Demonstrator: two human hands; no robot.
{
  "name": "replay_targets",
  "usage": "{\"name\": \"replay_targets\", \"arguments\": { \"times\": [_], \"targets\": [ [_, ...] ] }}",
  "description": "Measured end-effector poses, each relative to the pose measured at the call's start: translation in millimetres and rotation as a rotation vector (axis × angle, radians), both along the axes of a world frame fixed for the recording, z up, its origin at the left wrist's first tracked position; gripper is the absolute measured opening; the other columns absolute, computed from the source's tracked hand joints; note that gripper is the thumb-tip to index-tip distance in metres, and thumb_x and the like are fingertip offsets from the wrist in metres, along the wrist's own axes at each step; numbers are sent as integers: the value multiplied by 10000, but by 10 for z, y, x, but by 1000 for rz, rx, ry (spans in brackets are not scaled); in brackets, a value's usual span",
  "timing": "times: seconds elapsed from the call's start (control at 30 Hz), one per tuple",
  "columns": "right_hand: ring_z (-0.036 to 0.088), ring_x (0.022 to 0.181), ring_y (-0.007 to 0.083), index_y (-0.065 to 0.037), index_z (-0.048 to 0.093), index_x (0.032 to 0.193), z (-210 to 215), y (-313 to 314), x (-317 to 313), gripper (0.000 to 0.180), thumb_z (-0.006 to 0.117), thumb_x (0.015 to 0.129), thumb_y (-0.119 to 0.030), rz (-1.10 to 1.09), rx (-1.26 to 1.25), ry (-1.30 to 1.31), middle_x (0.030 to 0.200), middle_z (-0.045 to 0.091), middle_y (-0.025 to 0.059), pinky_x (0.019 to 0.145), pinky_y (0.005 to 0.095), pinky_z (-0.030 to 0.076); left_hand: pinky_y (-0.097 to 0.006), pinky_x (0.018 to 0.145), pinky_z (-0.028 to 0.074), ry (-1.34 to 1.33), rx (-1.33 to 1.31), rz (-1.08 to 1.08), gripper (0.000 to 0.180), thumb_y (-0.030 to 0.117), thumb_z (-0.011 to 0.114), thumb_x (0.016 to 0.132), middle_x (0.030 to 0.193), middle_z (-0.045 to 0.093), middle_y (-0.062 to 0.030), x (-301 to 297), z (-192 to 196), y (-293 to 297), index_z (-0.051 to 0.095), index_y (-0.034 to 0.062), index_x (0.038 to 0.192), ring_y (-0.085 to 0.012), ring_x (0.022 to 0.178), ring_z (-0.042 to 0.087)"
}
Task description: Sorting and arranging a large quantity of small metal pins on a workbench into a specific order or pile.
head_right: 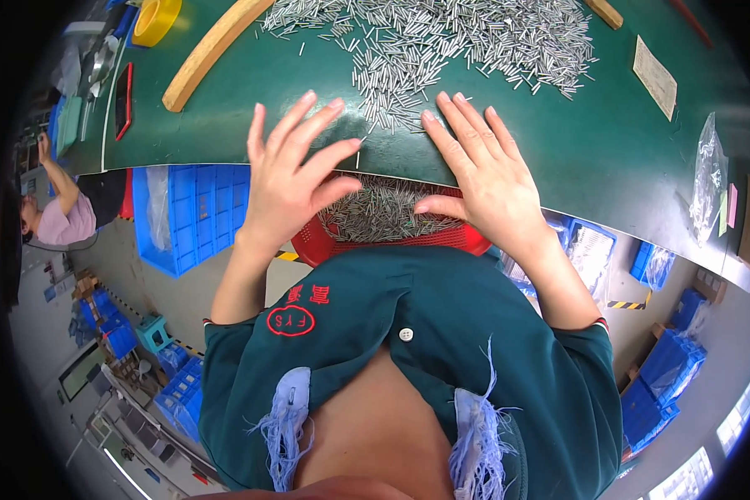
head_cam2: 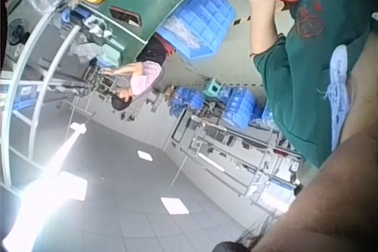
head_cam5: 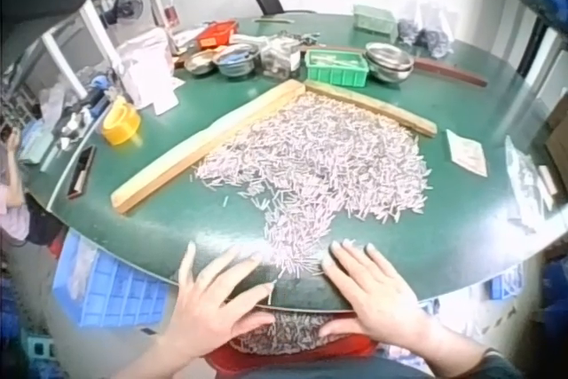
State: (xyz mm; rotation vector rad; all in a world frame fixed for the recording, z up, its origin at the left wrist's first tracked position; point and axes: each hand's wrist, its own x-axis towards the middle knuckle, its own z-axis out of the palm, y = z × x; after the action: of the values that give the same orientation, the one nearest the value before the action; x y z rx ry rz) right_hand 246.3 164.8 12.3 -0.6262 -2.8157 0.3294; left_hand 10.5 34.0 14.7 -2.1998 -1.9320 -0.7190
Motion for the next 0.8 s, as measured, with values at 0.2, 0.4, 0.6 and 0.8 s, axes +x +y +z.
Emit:
{"name": "replay_targets", "arguments": {
  "times": [0.2,0.4,0.6,0.8],
  "targets": [
    [375,1436,280,-84,423,1482,-22,15,14,994,690,683,-610,-1,-17,15,1535,412,116,1186,474,283,-558,1176,178,83,139,377,132,179,739,864,1343,611,-1,-517,117,-25,612,143,869,-262,1344,493],
    [371,1437,305,-65,418,1480,3,35,72,998,706,683,-591,-1,-60,65,1539,407,130,1187,485,273,-604,1156,187,170,50,588,241,317,621,969,1341,598,30,-799,-19,-206,724,195,1149,-230,1385,431],
    [346,1452,310,-34,399,1483,69,41,135,1025,722,674,-576,-37,-13,-45,1559,367,154,1199,480,249,-573,1146,250,-19,-89,193,355,227,724,868,1339,614,8,-182,-19,-193,694,173,1218,-216,1344,485],
    [354,1450,285,-54,402,1486,158,-118,5,973,705,720,-573,228,-154,-65,1552,386,135,1196,470,264,-559,1144,274,-137,-167,-59,490,267,740,833,1383,592,-20,158,-54,-59,642,135,1294,-212,1345,499]
  ]
}}
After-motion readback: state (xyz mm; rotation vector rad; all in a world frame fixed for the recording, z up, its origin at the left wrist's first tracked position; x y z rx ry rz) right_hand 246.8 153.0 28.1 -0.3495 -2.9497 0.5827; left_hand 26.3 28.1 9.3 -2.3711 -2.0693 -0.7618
